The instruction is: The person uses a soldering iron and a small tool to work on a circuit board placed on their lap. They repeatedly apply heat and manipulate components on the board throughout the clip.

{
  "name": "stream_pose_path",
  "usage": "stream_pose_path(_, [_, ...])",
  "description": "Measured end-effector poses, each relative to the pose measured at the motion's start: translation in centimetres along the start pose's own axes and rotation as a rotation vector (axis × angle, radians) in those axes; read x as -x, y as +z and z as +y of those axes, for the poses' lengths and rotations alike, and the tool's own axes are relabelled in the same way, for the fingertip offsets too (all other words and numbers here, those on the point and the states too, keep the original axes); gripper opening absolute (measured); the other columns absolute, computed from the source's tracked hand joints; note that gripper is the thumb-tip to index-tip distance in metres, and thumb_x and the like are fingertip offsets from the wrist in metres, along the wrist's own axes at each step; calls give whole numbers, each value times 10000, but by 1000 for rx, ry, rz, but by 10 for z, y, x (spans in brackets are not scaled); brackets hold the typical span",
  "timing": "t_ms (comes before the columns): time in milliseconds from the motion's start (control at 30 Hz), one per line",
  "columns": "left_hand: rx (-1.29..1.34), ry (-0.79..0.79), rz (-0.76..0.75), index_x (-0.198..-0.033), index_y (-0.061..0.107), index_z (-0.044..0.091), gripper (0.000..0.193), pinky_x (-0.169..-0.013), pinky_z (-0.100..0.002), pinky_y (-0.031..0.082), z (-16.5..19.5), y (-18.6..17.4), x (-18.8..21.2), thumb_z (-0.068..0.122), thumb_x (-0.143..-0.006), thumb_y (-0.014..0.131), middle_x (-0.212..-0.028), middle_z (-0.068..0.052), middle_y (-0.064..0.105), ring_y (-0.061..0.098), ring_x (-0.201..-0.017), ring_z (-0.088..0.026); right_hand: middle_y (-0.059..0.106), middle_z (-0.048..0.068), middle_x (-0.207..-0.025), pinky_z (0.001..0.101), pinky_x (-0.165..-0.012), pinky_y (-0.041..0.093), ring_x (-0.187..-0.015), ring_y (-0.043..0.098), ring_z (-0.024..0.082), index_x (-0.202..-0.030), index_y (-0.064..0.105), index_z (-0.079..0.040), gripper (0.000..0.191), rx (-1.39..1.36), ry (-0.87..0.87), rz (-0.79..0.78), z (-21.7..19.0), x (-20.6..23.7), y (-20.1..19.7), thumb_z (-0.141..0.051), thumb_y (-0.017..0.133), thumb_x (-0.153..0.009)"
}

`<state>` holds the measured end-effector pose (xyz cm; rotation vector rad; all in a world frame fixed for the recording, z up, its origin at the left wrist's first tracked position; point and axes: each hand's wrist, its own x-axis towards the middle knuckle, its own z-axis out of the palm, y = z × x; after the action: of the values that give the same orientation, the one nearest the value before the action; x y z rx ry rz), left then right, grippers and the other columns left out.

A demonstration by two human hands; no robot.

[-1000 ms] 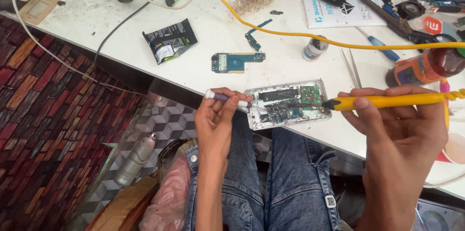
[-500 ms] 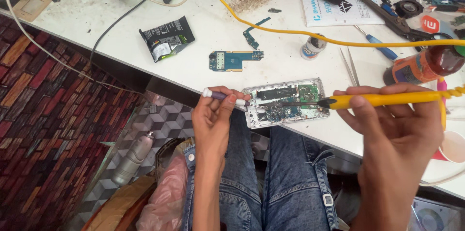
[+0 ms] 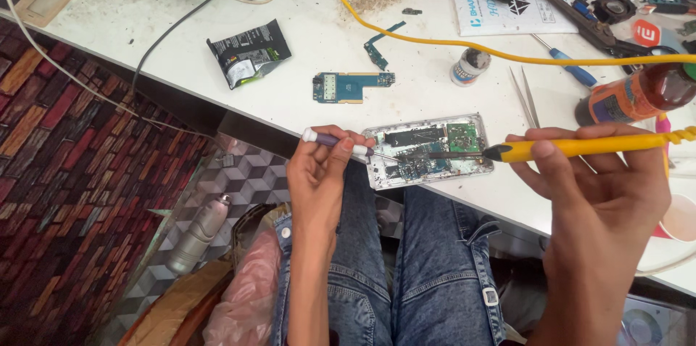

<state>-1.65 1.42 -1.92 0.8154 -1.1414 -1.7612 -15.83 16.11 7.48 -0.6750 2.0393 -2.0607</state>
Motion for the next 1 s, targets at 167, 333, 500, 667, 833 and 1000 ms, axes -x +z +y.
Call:
stream_pose_path(167, [2,-13,-16,-1012,615,29,16,-952,-325,542,2,-2,0,19,-999,618,-940,-113,753,739,-964,-195,692,210,-1172,366,-896,683,-1074,753,285,-1288,476,14,338,8,-32,19,-4,0,-1,100,638,-1003])
stream_pose_path(333, [11,-74,-109,-997,619,39,27,-1005,-335,534,6,-14,1,14,-987,621,-950,-102,732,731,-997,-202,699,200,-1142,352,-868,681,-1030,751,274,-1323,477,22,390,66,-18,47,-8,-1,-2,82,645,-976])
stream_pose_path(500, [130,-89,-182,-1003,607,36,20,-1035,-365,531,4,-21,0,18,-1002,615,-982,-108,705,718,-1037,-224,694,202,-1116,361,-866,683,-1024,755,279,-1246,476,19,322,54,-4,23,-8,-1,-1,74,649,-980])
stream_pose_path(667, [145,-90,-189,-1016,607,38,11,-1047,-374,534,2,-22,0,33,-1006,610,-990,-110,700,714,-1045,-227,691,194,-1106,365,-869,693,-1017,756,279,-1201,483,6,301,0,15,10,-7,0,1,74,661,-969])
stream_pose_path(833, [136,-94,-195,-1016,607,41,15,-1044,-377,533,4,-22,0,42,-1002,613,-987,-108,706,720,-1049,-226,684,187,-1092,365,-845,687,-1002,750,270,-1193,477,-4,314,7,17,36,-8,1,6,71,665,-953])
stream_pose_path(1000, [59,-100,-152,-1031,614,40,34,-1049,-362,534,9,-17,0,60,-1006,605,-966,-100,720,727,-1035,-215,684,167,-1133,359,-846,683,-1028,744,247,-1246,511,-16,336,75,3,55,-11,-2,1,61,662,-957])
